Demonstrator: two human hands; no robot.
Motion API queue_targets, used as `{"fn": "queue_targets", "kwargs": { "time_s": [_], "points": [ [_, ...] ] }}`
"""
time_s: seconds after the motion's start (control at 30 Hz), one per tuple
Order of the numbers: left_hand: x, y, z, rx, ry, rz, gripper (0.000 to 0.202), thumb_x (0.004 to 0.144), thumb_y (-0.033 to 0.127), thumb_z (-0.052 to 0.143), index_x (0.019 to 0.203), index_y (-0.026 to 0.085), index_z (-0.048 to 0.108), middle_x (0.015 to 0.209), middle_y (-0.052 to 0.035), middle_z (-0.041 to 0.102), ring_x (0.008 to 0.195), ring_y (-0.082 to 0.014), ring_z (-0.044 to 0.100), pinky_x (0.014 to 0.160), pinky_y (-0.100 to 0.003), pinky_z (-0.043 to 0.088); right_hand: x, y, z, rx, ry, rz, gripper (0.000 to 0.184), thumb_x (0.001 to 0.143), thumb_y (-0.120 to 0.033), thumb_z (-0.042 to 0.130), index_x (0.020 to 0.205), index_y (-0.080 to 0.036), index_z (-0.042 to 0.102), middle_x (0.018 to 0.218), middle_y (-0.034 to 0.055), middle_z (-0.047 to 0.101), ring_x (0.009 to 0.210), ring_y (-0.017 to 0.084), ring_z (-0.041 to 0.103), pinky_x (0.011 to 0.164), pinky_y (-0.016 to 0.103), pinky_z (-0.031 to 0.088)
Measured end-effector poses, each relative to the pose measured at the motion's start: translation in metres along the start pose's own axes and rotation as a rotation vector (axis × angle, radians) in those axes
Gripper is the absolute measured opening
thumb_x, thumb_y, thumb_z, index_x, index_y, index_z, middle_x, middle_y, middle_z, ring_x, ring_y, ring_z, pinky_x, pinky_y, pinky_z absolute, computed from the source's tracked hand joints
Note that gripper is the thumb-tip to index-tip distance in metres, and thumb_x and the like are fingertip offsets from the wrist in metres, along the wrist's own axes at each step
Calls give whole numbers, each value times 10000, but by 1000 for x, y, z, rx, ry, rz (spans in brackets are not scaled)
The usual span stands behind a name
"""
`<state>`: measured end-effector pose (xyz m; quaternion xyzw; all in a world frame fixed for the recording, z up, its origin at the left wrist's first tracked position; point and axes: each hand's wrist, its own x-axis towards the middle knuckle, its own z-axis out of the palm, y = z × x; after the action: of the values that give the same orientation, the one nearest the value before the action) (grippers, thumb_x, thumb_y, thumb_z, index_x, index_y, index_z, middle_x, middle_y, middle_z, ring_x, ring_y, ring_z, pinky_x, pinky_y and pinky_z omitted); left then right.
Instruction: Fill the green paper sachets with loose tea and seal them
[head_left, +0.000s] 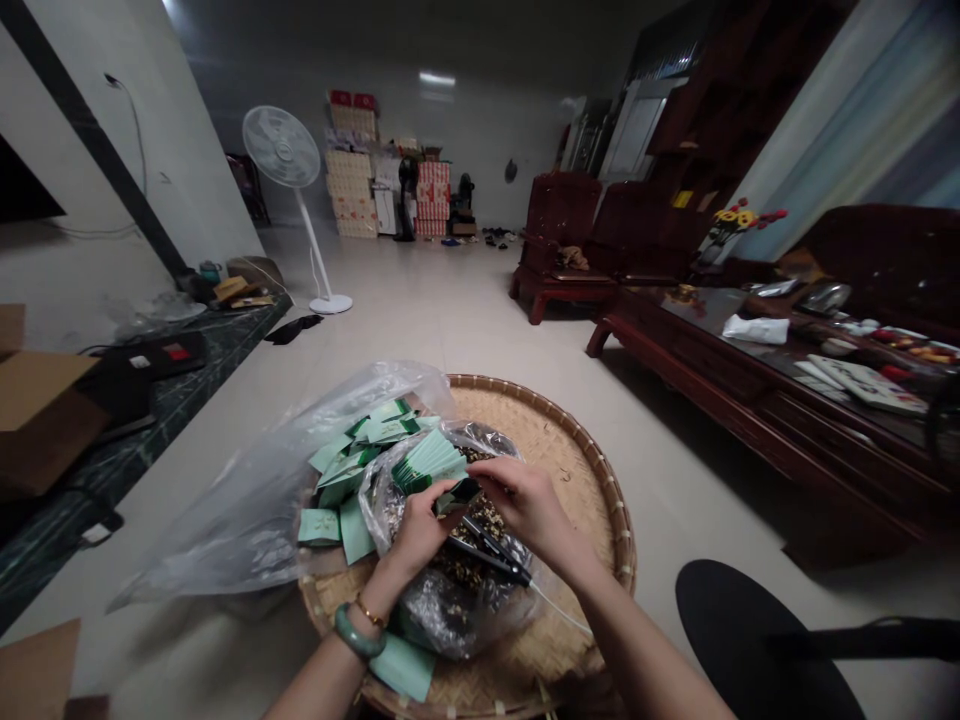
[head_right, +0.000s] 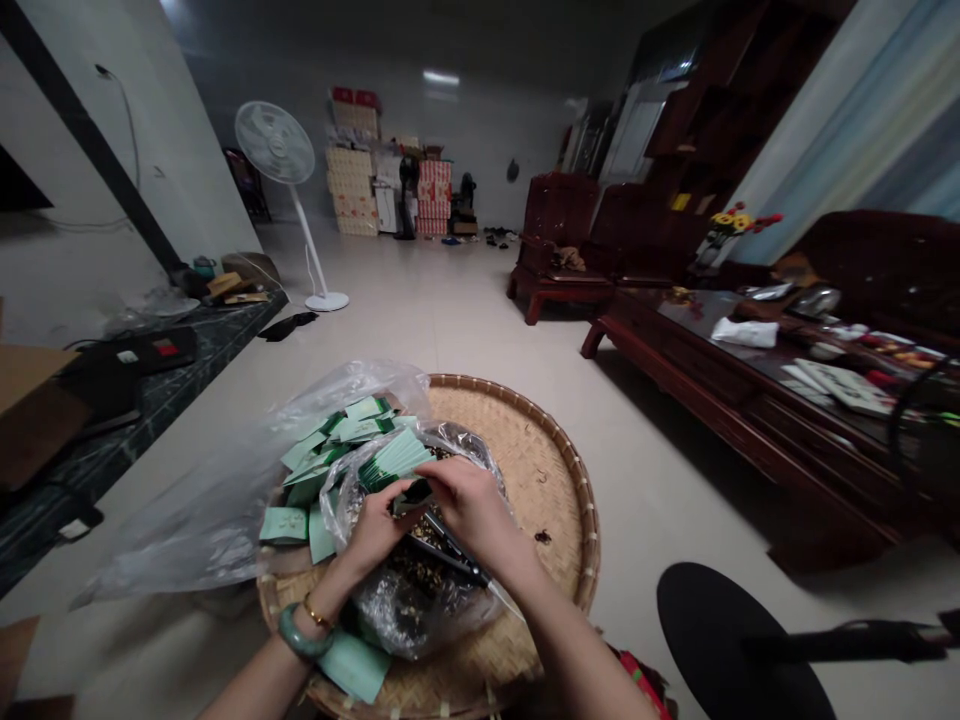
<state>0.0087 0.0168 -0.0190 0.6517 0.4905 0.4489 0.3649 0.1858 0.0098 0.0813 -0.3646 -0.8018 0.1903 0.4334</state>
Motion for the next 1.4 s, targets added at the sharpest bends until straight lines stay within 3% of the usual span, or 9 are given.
{"fn": "queue_targets", "kwargs": {
  "time_s": [0.07,0.2,0.43,0.57,0.7,0.87,0.97,1.1,1.4],
  "points": [
    [-2,-1,-2,-7,4,60,260,751,188,658,1007,162,686,984,-70,733,898,-220,673,829,-327,517,-2,5,-4,-43,55,27,238,875,-110,495,995,-210,675,886,55,715,812,173,657,735,311,539],
    [-5,1,-6,-27,11,152,267,756,139,641,1018,176,680,1029,-70,727,960,-213,666,897,-328,493,-10,7,-11,-161,-45,-9,295,839,-91,502,1050,-224,659,1086,87,658,1015,219,599,860,404,515],
    [-5,8,-5,-28,-24,68,252,721,168,664,971,159,695,910,-59,733,811,-200,659,756,-287,504,-9,-11,1,-409,-269,-131,160,811,-327,671,927,-222,703,1217,106,548,1317,323,329,1027,530,393],
    [-5,15,-4,-17,-112,-15,199,692,170,662,886,139,699,733,-12,681,683,-163,592,632,-245,450,-1,0,12,-427,-353,-101,113,818,-300,676,829,-198,723,1078,97,613,1221,292,431,967,451,446],
    [-5,25,-4,-188,-198,-106,189,646,217,700,809,127,663,699,11,634,663,-146,549,613,-227,431,-1,15,15,-282,-384,-13,136,820,-288,675,738,-181,695,897,63,624,898,201,557,750,319,486],
    [-4,31,-2,-397,-260,-217,277,656,328,719,835,131,644,759,-6,657,717,-167,579,686,-266,467,-7,28,18,-20,-185,228,183,735,-251,741,867,-180,636,769,-15,596,690,126,539,610,224,407],
    [-2,31,-1,-396,-273,-260,289,636,335,739,815,127,650,741,-10,660,711,-173,587,677,-271,469,-5,32,22,44,-178,327,162,739,-283,723,836,-177,647,686,-35,597,622,113,521,563,208,369],
    [0,29,-2,-416,-310,-309,387,577,333,788,874,120,662,773,-17,677,728,-181,604,682,-273,472,0,39,26,156,-172,293,227,764,-325,701,621,-157,648,626,-9,616,602,121,536,554,213,375],
    [4,20,-6,-458,-362,-420,390,538,340,829,795,88,679,706,-33,703,665,-174,635,648,-266,480,14,47,32,34,-232,201,338,808,-435,650,602,-166,666,565,-9,597,538,120,509,518,223,347]
  ]
}}
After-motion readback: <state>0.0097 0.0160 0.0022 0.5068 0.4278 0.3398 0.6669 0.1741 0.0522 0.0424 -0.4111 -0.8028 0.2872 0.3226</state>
